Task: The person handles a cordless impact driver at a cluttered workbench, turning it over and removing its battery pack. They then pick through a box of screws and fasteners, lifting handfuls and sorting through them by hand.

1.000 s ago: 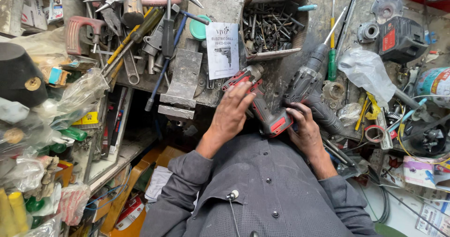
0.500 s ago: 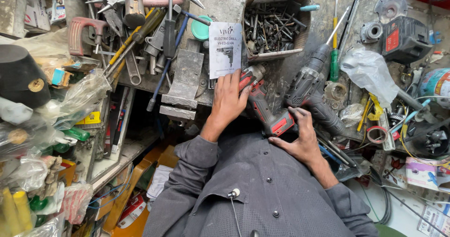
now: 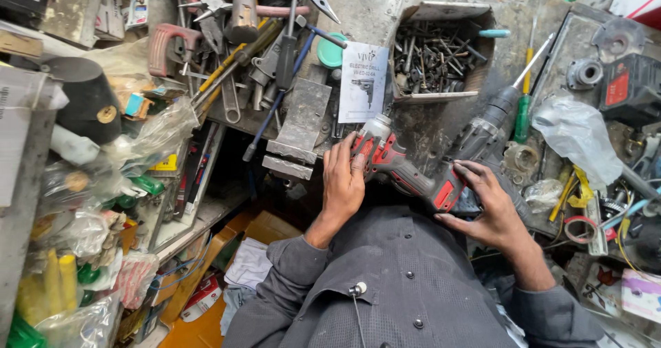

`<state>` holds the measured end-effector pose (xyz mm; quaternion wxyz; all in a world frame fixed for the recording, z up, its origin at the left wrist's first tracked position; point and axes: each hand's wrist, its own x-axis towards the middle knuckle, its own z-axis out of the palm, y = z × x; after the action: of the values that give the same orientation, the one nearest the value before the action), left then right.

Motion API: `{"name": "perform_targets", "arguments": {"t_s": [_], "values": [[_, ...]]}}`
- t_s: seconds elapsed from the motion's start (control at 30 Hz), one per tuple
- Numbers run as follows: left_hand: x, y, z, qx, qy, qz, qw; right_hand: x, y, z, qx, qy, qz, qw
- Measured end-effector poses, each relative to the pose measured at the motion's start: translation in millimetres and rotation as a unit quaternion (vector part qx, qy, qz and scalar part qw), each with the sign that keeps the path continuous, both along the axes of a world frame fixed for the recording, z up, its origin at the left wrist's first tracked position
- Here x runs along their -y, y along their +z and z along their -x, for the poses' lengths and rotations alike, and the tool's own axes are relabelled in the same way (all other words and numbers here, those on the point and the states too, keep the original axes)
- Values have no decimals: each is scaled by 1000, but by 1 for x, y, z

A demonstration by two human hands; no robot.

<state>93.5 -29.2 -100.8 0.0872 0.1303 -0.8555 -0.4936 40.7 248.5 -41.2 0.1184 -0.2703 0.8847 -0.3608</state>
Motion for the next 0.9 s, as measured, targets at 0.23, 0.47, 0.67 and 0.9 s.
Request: {"name": "perform_targets", "arguments": {"t_s": [0.23, 0.47, 0.67, 0.9], "values": [[-1, 1, -3, -18, 84, 18, 996, 13, 11, 43, 42, 90, 7, 995], [-16, 1, 5, -11, 96, 29, 995, 4, -11, 86, 94, 113, -88, 985], [-18, 0, 16, 18, 97, 16, 995, -5, -25, 86, 104, 105, -66, 987], [-13, 5, 21, 59, 121, 14, 991, 0, -19, 72, 128, 40, -40, 990]]}}
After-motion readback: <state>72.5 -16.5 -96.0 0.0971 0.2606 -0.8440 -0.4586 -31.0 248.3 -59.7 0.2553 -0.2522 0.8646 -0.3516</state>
